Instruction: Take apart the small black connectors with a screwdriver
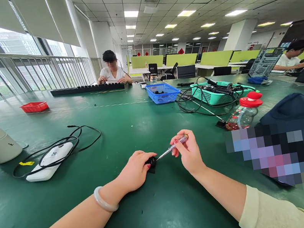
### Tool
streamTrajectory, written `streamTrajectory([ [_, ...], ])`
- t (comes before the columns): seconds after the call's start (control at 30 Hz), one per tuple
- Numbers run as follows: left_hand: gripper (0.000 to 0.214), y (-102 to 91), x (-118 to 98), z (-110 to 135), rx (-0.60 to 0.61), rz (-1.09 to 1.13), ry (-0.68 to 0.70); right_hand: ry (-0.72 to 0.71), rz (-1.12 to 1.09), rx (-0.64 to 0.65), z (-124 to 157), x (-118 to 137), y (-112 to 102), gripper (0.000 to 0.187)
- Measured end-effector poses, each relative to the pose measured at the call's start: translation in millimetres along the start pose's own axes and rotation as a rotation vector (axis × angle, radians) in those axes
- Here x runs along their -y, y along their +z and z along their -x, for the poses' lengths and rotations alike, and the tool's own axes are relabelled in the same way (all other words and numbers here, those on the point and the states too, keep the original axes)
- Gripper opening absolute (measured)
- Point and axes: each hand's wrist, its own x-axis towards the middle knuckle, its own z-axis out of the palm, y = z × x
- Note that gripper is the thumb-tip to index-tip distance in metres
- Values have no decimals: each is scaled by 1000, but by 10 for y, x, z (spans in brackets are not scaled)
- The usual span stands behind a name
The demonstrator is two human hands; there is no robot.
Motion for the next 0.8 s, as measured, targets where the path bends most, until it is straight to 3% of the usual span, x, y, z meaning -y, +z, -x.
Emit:
streamTrajectory([
  [0.8,46,12,9,-22,-20,-11,17,-20,22,-14,6,33,14,32],
])
